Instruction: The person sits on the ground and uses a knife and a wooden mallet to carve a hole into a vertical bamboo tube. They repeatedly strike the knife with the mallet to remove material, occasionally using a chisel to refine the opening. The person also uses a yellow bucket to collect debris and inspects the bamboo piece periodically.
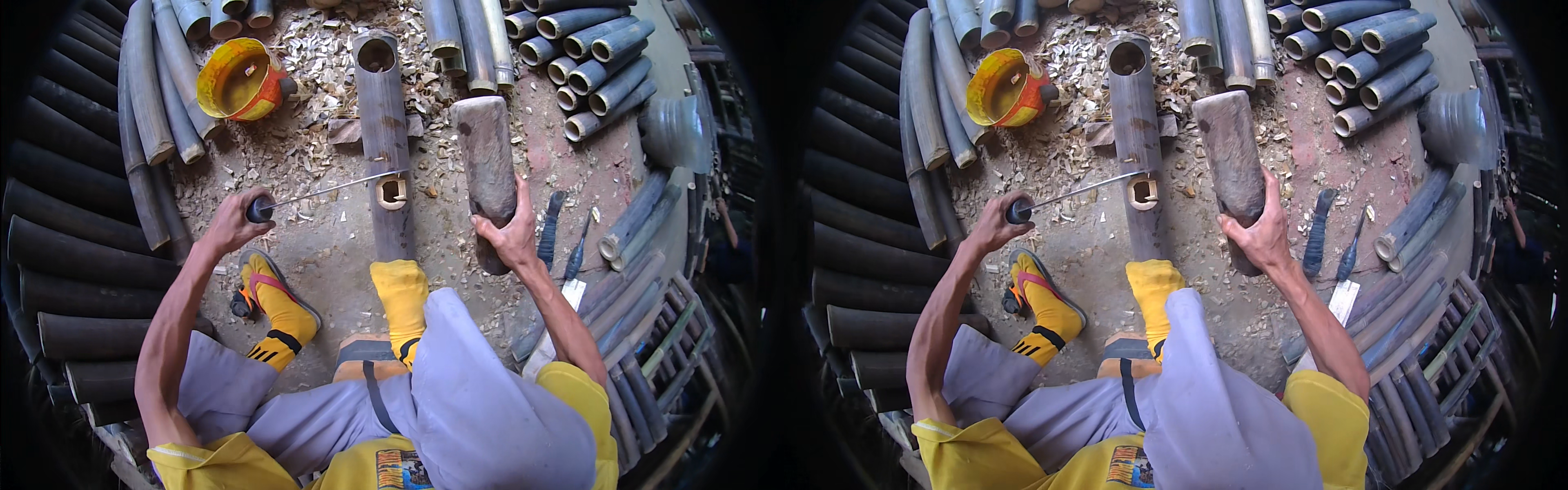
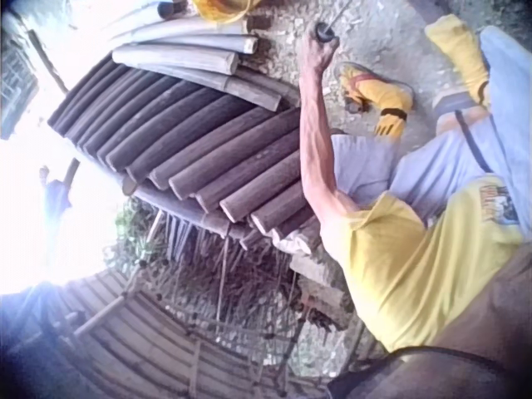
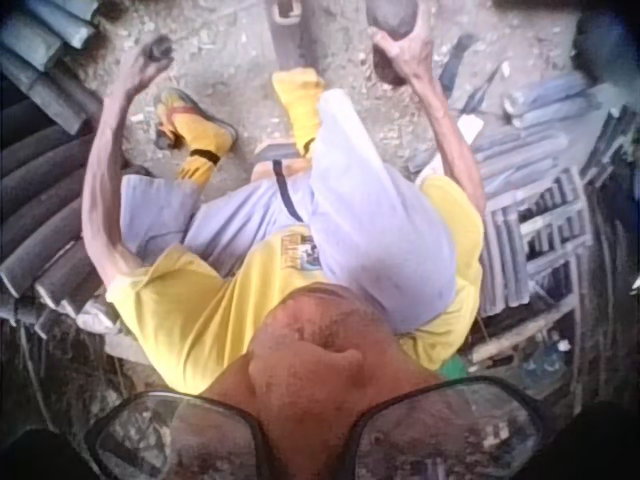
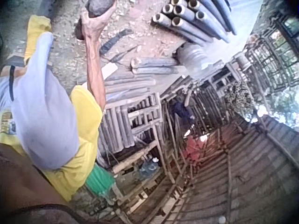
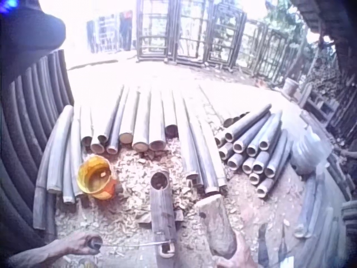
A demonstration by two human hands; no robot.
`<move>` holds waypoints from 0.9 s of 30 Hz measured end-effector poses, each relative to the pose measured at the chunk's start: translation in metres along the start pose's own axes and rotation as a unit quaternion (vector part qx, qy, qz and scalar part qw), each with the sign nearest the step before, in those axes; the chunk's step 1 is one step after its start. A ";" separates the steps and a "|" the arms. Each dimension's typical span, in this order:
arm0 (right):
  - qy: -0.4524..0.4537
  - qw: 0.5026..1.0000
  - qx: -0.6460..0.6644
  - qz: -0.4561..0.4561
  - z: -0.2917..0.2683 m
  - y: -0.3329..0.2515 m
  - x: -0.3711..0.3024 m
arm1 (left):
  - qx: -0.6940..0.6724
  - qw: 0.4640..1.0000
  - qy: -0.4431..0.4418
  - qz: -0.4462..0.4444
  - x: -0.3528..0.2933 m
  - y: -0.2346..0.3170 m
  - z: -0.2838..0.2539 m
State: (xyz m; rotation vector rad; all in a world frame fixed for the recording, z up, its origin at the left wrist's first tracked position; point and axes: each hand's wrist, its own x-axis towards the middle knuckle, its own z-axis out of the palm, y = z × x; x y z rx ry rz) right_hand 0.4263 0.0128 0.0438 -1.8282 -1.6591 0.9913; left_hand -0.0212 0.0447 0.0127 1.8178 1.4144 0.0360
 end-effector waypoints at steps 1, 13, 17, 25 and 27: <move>-0.006 1.000 0.012 -0.005 -0.003 -0.003 0.002 | 0.022 0.999 -0.030 -0.009 0.004 -0.003 -0.001; -0.089 0.993 0.053 -0.055 0.005 -0.027 0.006 | 0.110 0.991 -0.035 -0.068 0.035 0.007 -0.010; -0.099 0.987 0.050 -0.114 0.014 -0.032 0.009 | 0.150 0.985 -0.020 -0.088 0.031 0.009 -0.008; -0.230 0.966 -0.032 -0.114 0.013 -0.054 0.042 | 0.173 0.980 -0.035 -0.088 0.033 0.006 -0.008; -0.150 0.973 0.037 -0.171 0.017 -0.057 0.038 | 0.156 0.982 -0.047 -0.098 0.034 0.008 -0.010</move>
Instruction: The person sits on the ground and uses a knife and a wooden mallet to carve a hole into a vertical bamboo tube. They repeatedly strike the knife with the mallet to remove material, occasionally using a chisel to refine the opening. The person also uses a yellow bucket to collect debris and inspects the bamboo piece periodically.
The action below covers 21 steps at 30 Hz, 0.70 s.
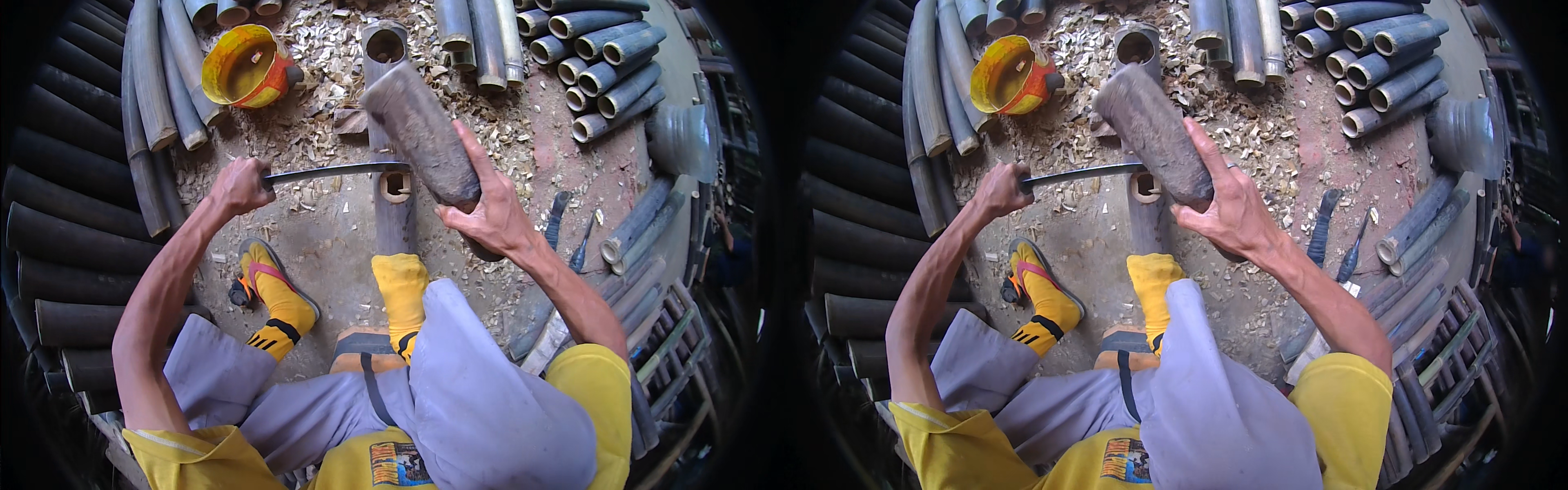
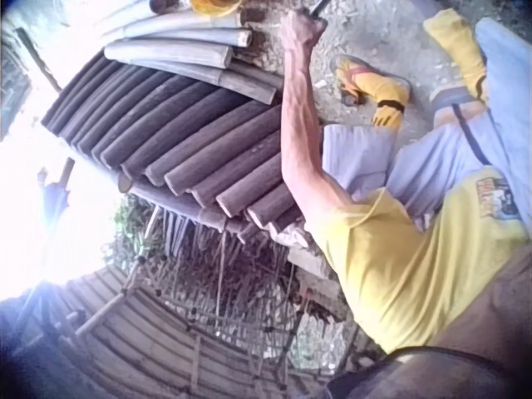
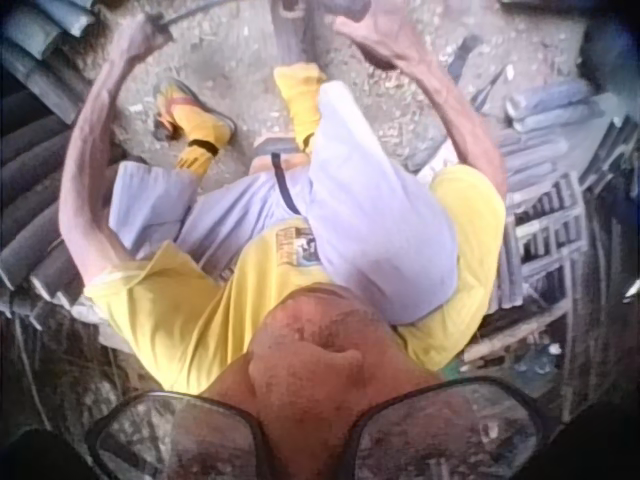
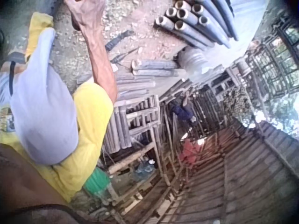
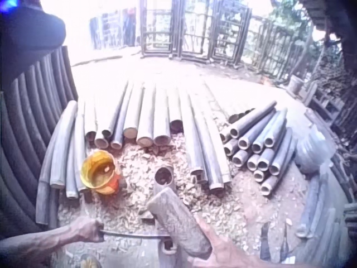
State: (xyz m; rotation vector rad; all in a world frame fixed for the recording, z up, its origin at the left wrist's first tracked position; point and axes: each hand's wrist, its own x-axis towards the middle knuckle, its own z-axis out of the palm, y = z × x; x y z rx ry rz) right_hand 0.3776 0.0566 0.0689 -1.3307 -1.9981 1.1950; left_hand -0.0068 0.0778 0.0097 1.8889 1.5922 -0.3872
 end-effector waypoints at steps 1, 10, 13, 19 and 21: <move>0.045 0.998 -0.021 -0.038 0.004 0.001 -0.001 | 0.007 1.000 -0.011 -0.003 0.003 0.001 -0.003; -0.075 0.996 -0.029 0.023 -0.011 -0.014 0.024 | -0.008 0.999 -0.045 0.015 0.005 -0.004 -0.003; 0.035 0.996 0.027 -0.073 0.006 0.010 0.010 | -0.007 0.999 -0.051 0.008 0.013 0.002 -0.003; -0.249 0.942 -0.203 0.101 -0.017 -0.026 0.052 | -0.016 0.997 -0.074 0.023 0.012 -0.013 0.003; -0.078 0.996 -0.051 -0.007 -0.007 -0.016 0.039 | -0.028 0.996 -0.073 0.035 0.013 -0.011 0.004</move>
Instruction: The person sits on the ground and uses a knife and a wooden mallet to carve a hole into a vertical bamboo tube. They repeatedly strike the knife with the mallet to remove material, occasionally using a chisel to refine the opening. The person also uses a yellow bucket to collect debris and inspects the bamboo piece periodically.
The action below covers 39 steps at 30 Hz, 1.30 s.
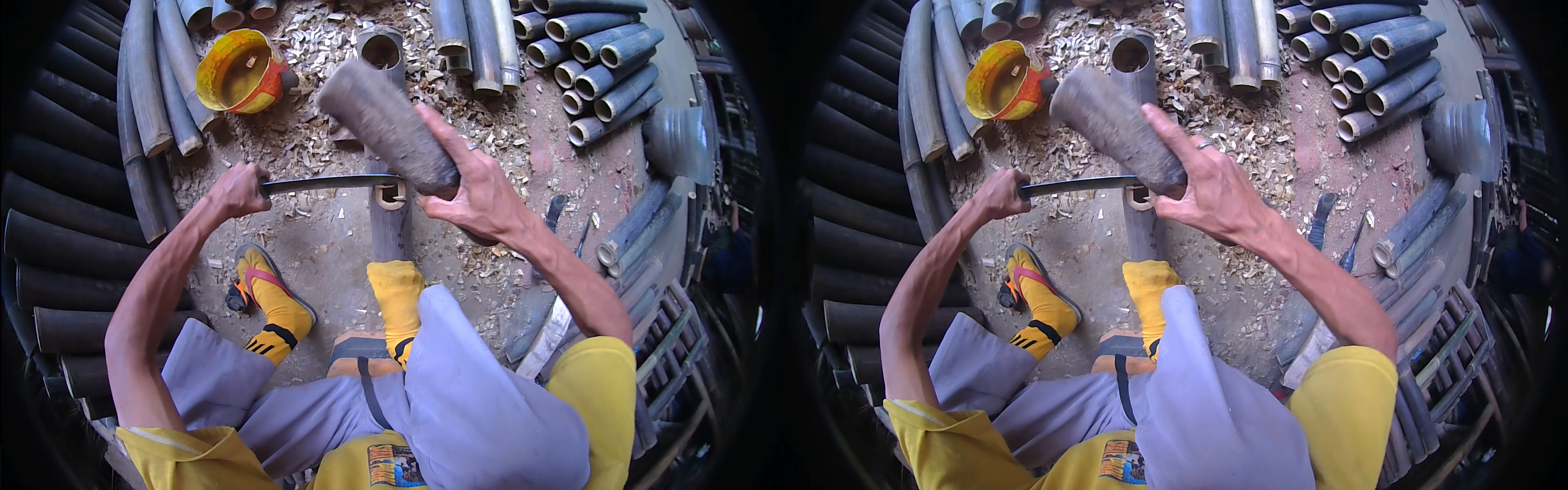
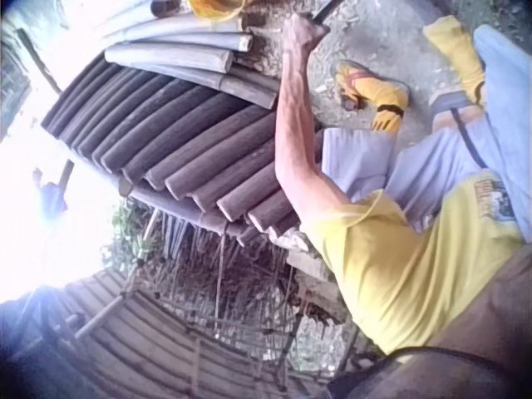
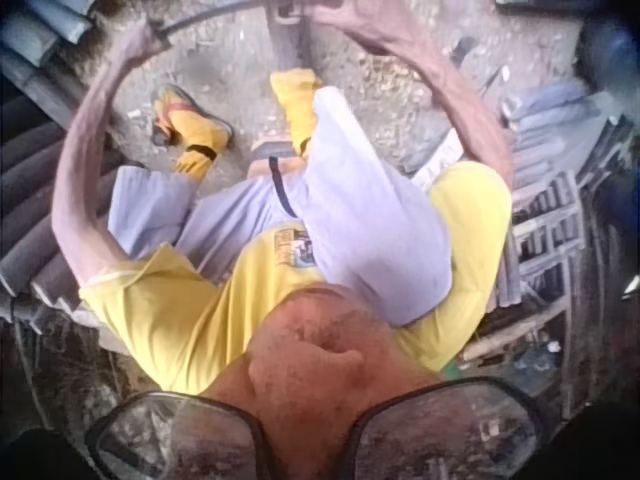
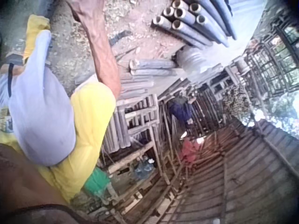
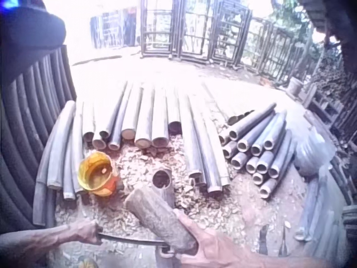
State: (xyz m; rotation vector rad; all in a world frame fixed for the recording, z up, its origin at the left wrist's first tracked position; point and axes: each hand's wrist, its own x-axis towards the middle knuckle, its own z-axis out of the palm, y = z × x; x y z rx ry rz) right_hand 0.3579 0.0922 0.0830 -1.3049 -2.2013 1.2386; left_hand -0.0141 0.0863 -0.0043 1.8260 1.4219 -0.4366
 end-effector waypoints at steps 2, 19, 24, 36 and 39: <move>0.034 0.999 0.003 -0.017 0.018 0.019 -0.018 | -0.008 1.000 -0.012 0.004 0.005 0.010 0.001; 0.125 0.981 0.002 0.150 0.015 0.049 -0.112 | 0.063 0.940 0.321 0.096 -0.064 0.021 0.086; 0.112 0.979 0.048 0.160 0.029 0.034 -0.123 | 0.163 0.942 0.267 0.119 -0.054 -0.008 0.095; -0.002 0.960 -0.103 -0.262 0.031 0.006 -0.107 | 0.185 0.945 0.247 0.106 -0.048 -0.011 0.073; 0.011 0.885 -0.140 -0.443 0.032 0.010 -0.079 | 0.188 0.950 0.229 0.097 -0.047 -0.010 0.069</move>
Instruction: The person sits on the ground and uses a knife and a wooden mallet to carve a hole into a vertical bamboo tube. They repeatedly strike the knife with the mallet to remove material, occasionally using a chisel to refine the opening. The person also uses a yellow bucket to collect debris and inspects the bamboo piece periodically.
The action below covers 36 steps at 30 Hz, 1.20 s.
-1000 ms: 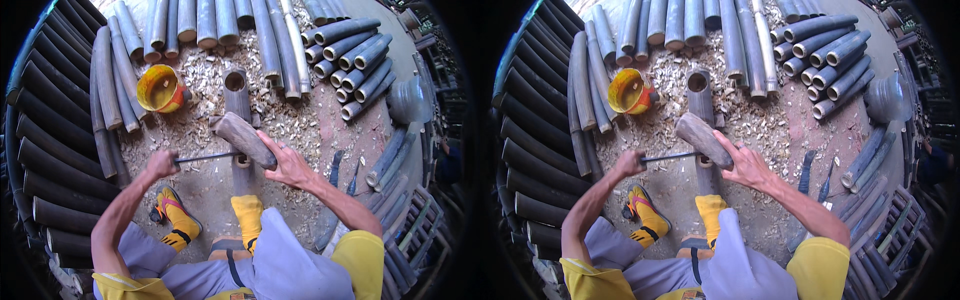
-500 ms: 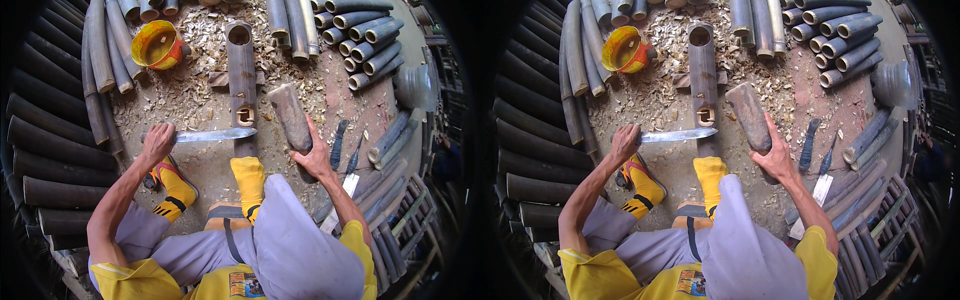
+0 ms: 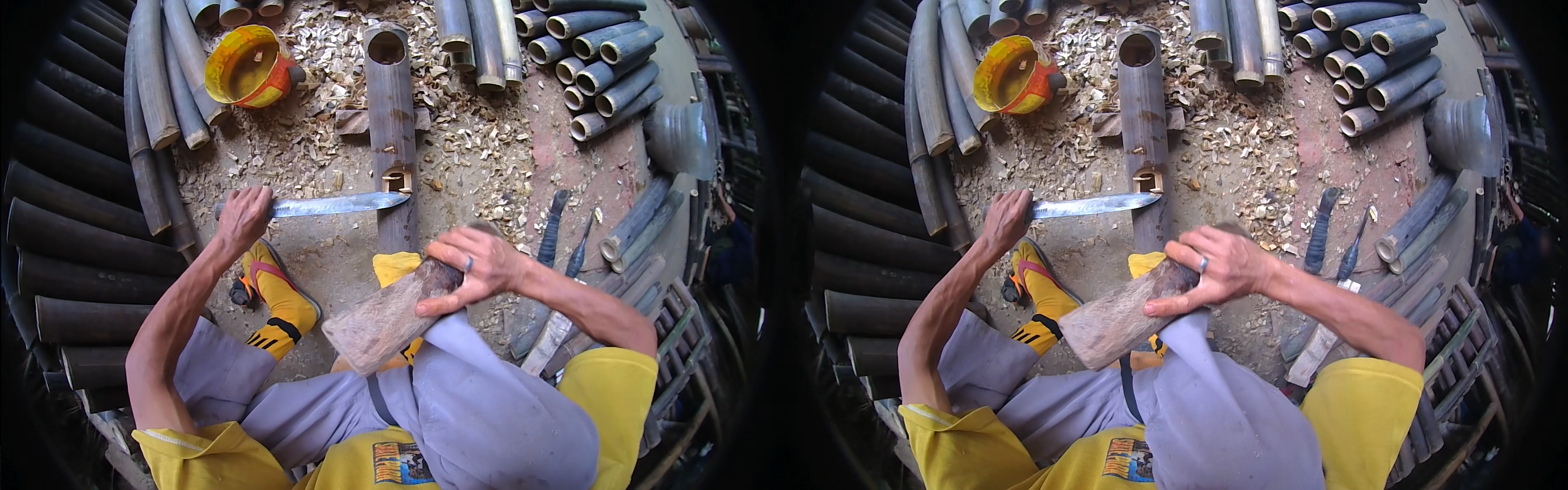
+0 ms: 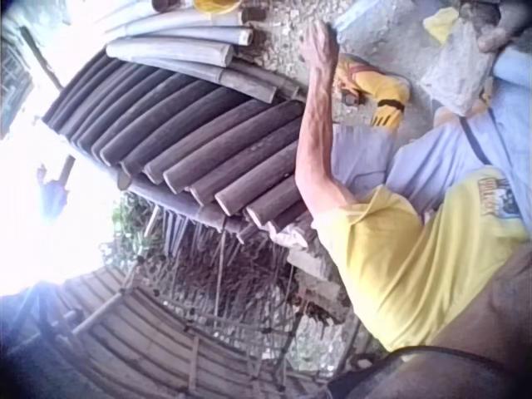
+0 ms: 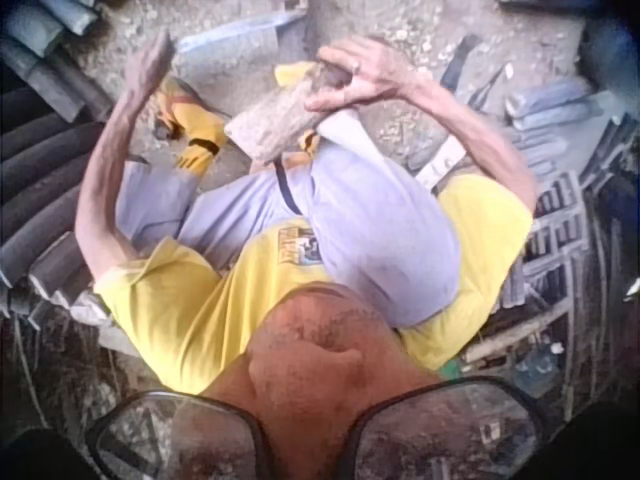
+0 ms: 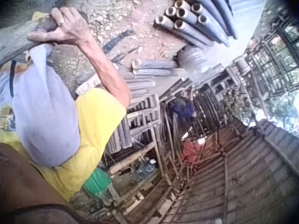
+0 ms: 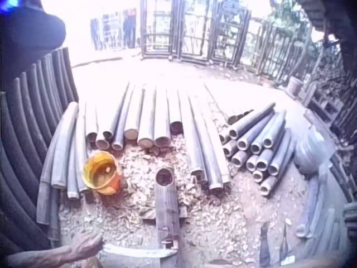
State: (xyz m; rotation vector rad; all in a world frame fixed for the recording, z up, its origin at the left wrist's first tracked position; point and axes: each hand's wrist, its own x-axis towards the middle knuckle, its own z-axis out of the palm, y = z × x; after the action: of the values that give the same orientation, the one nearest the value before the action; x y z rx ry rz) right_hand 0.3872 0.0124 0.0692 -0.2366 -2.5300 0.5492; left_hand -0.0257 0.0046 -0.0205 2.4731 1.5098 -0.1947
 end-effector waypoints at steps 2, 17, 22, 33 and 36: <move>-0.121 0.988 -0.083 0.055 0.011 0.029 -0.004 | 0.000 1.000 -0.012 -0.004 0.002 -0.001 0.001; -0.087 0.920 0.017 0.382 0.012 0.017 -0.006 | -0.346 0.891 -0.262 -0.133 0.060 -0.031 -0.068; 0.102 0.828 0.075 0.546 -0.018 0.020 -0.030 | -0.372 0.893 0.107 -0.228 0.054 -0.036 -0.045; 0.143 0.770 0.108 0.612 -0.030 0.002 -0.036 | -0.257 0.946 -0.169 -0.100 0.074 -0.002 -0.030; 0.167 0.785 0.100 0.588 -0.030 -0.002 -0.027 | -0.249 0.950 -0.169 -0.088 0.077 -0.004 -0.037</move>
State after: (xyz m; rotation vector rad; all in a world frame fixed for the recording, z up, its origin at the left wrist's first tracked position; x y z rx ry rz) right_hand 0.4258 0.0132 0.0810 -1.7028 -1.6832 1.0751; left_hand 0.0054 0.0826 -0.0034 1.8097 1.4177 -0.2217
